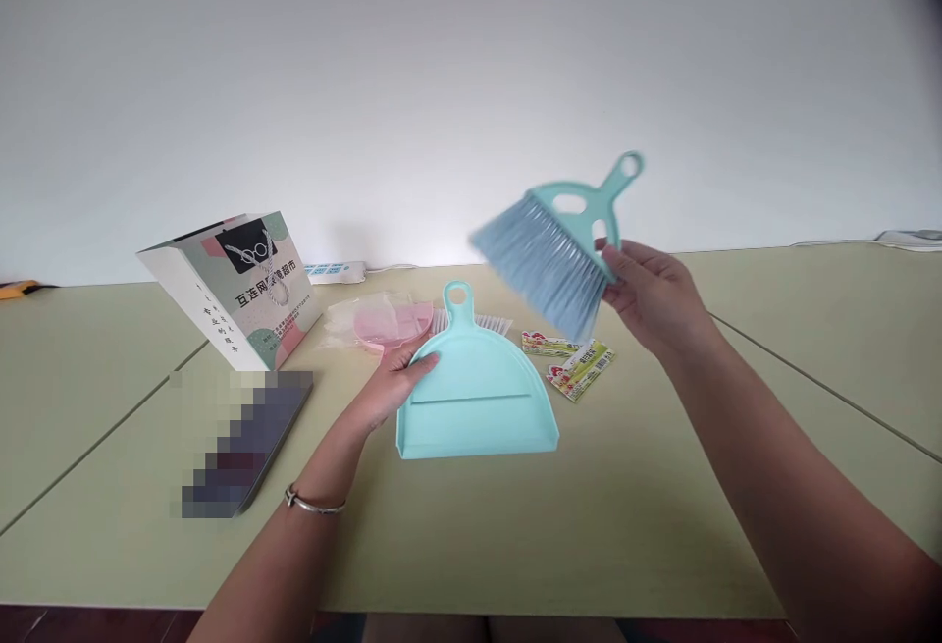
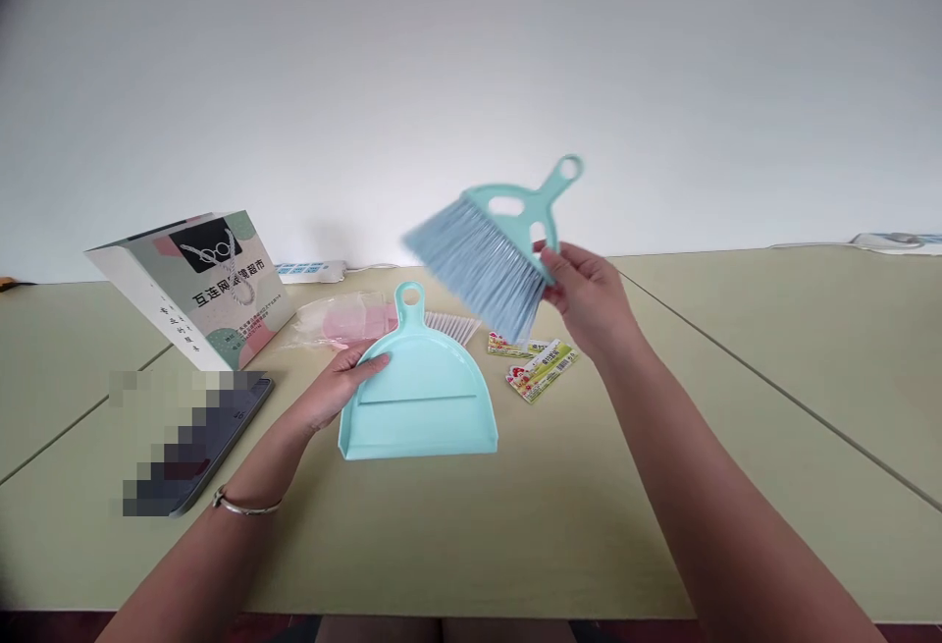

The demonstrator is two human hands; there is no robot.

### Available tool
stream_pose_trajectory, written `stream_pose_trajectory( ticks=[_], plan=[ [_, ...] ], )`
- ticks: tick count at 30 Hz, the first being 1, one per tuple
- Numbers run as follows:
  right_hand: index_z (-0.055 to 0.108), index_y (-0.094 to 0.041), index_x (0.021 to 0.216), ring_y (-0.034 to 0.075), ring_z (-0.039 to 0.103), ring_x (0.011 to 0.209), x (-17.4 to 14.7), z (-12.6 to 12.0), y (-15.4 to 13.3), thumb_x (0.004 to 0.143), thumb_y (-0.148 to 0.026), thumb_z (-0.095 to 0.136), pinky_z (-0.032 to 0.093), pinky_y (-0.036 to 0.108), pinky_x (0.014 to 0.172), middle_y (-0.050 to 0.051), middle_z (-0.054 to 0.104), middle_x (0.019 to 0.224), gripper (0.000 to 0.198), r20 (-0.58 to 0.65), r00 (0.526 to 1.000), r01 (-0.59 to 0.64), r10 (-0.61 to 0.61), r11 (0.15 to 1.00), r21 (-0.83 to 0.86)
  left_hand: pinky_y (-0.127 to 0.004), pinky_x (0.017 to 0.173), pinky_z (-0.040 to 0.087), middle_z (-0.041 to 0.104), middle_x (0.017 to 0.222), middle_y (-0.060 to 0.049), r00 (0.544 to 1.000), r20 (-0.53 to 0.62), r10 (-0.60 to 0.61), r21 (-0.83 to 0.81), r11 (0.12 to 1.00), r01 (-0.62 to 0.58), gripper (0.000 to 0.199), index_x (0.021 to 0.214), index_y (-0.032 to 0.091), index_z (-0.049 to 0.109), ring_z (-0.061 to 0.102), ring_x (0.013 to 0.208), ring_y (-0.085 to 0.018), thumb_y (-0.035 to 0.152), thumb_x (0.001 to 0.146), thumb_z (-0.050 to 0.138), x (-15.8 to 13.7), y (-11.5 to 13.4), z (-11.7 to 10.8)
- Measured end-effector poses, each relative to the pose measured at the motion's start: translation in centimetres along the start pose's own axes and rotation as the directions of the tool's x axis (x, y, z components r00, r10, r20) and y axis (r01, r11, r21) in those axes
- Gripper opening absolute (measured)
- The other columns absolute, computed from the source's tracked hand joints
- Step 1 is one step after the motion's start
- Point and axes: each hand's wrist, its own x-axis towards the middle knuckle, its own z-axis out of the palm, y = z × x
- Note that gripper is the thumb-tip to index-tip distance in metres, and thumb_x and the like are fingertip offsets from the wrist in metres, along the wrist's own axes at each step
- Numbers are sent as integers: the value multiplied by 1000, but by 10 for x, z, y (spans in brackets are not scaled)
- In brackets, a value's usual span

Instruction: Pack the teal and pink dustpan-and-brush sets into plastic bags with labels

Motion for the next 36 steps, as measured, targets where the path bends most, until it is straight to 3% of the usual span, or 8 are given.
stream_pose_trajectory(
  ticks=[6, 9, 15, 22, 30, 32, 34, 36],
  plan=[
    [71, -24, 92, 19, 58, 73, -51, 28, -1, 74, -51, 62, 46, 32, 63, 2, 66, 77, 33, 454, 856, -85, 246, 934, -347, -33, 81, 44, 72, 91, -2, 995, -60, 77, 46, 996, -75, 37, 97, 23, 72, 61, 91, -25, 51, 77, 57, 3, -5, 0],
    [72, -24, 92, 18, 57, 66, -60, 36, 5, 76, -54, 59, 45, 29, 55, 1, 64, 70, 36, 517, 813, -62, 269, 922, -382, -32, 75, 45, 72, 86, -3, 996, -85, 6, 10, 1000, -5, 47, 98, 22, 71, 62, 86, -24, 58, 82, 46, 4, -3, 0],
    [66, -24, 105, 17, 56, 59, -74, 44, 19, 77, -51, 57, 44, 29, 48, 0, 63, 67, 40, 481, 815, -91, 324, 891, -445, -32, 76, 45, 72, 92, -4, 999, -28, 27, 86, 996, -25, 46, 105, 22, 69, 62, 88, -24, 56, 80, 51, 3, 0, 1],
    [61, -21, 98, 15, 49, 49, -85, 52, 34, 85, -46, 48, 39, 29, 49, -2, 56, 57, 31, 400, 913, 173, 83, 808, -563, -38, 98, 37, 58, 129, -2, 1000, 29, 5, 226, 974, -12, 58, 129, 27, 51, 52, 117, -28, 47, 76, 62, 1, 1, 5],
    [65, -21, 90, 22, 55, 83, -88, 50, 41, 87, -38, 49, 47, 36, 70, 9, 52, 87, 24, 367, 886, 460, -285, 639, -616, -37, 103, 34, 52, 135, 1, 1000, -8, 18, 253, 967, -15, 51, 125, 30, 56, 46, 124, -27, 48, 78, 59, 1, 0, 10],
    [64, -22, 99, 26, 53, 97, -87, 49, 42, 84, -41, 52, 47, 40, 78, 11, 51, 98, 27, 307, 924, 376, -228, 691, -618, -37, 102, 34, 53, 134, 1, 999, -20, 33, 244, 969, -28, 49, 123, 29, 58, 48, 122, -27, 47, 78, 60, 1, -1, 12],
    [59, -25, 111, 26, 54, 102, -86, 48, 42, 82, -47, 53, 48, 40, 80, 10, 53, 108, 36, 283, 959, 155, 10, 819, -552, -36, 102, 34, 54, 133, 1, 999, -25, 41, 239, 970, -34, 46, 120, 29, 60, 48, 121, -27, 47, 78, 59, 0, -1, 12],
    [55, -28, 118, 25, 59, 98, -85, 47, 43, 82, -52, 52, 50, 39, 77, 7, 58, 110, 43, 337, 887, -149, 316, 886, -438, -35, 101, 35, 54, 133, 1, 998, 2, 55, 250, 967, -54, 42, 118, 28, 61, 48, 121, -26, 46, 79, 58, 0, 0, 12]
  ],
)
